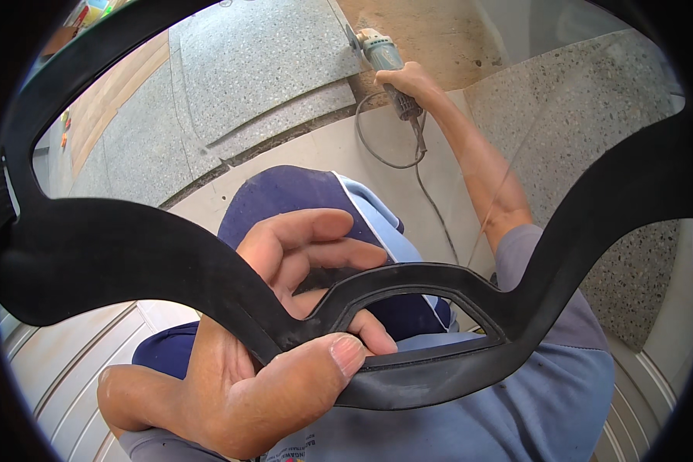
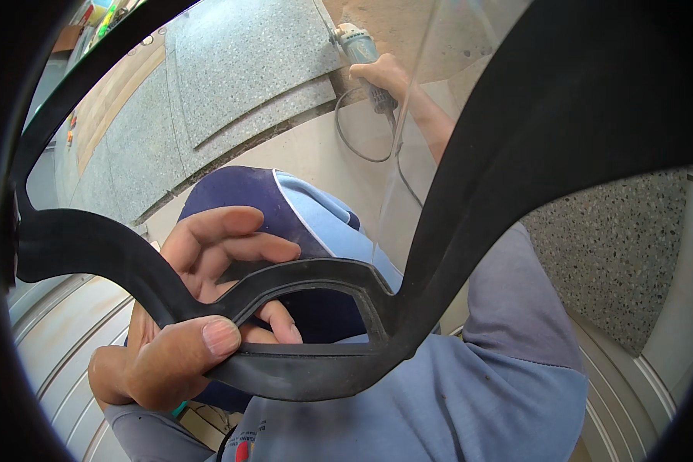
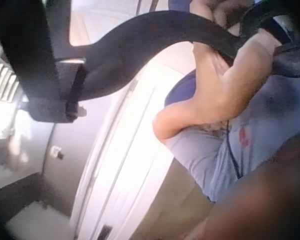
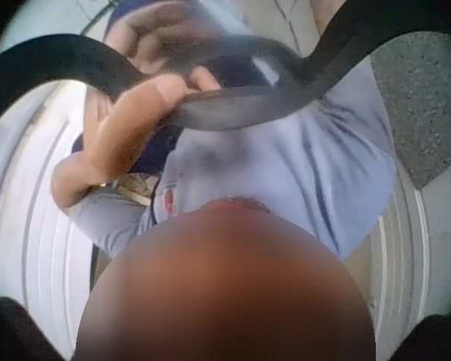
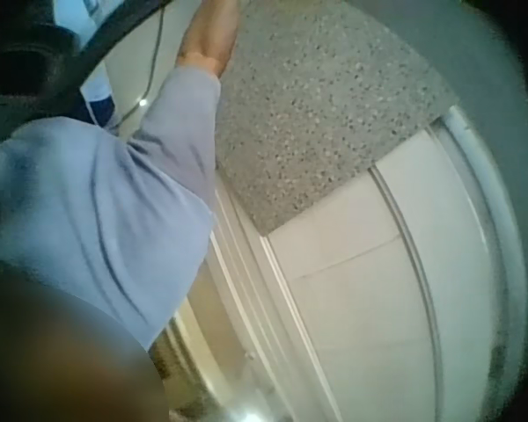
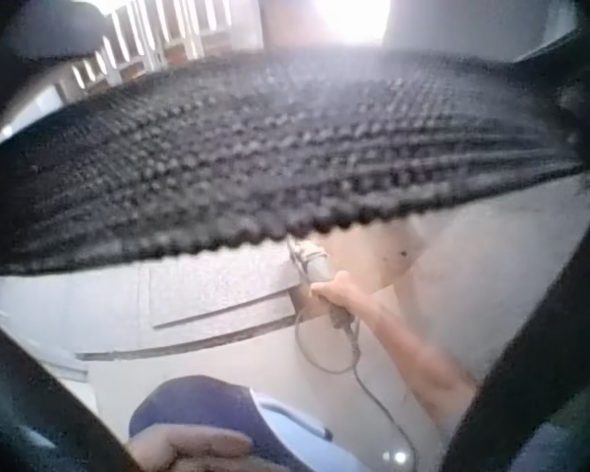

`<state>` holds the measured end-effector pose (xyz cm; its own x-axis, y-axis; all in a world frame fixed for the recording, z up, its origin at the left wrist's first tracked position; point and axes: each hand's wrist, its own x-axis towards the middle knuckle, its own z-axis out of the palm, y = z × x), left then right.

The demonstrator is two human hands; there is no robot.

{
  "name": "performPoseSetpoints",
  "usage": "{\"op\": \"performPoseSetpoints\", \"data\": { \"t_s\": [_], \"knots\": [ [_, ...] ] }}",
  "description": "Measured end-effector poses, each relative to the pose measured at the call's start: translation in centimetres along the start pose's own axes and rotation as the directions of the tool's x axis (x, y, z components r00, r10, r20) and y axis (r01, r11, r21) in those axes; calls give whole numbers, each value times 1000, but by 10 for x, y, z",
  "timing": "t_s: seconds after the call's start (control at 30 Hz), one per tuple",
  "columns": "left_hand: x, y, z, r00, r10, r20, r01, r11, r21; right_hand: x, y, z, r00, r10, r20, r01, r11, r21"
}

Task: Cutting a large stone or porcelain tile using a power angle grinder.

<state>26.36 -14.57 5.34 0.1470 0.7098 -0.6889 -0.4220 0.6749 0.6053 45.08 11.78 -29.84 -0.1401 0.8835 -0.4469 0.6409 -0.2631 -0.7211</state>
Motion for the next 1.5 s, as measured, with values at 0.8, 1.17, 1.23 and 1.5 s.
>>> {"op": "performPoseSetpoints", "data": {
  "t_s": [0.8, 1.17, 1.23, 1.5],
  "knots": [
    [8, 3, 7, 1000, 7, -5, -8, 994, -113, -4, 14, 4, 999, 43, -15, -44, 998, -55],
    [5, -7, -6, 1000, 30, -4, -30, 995, 92, -9, 19, 4, 1000, 21, -13, -21, 999, -30],
    [4, -9, -4, 989, 124, 79, -129, 989, 69, -9, 19, 5, 1000, 14, -21, -14, 999, -41],
    [2, 2, 4, 995, -27, -92, 38, 992, 121, -17, 18, 2, 999, 41, -10, -41, 998, -38]
  ]
}}
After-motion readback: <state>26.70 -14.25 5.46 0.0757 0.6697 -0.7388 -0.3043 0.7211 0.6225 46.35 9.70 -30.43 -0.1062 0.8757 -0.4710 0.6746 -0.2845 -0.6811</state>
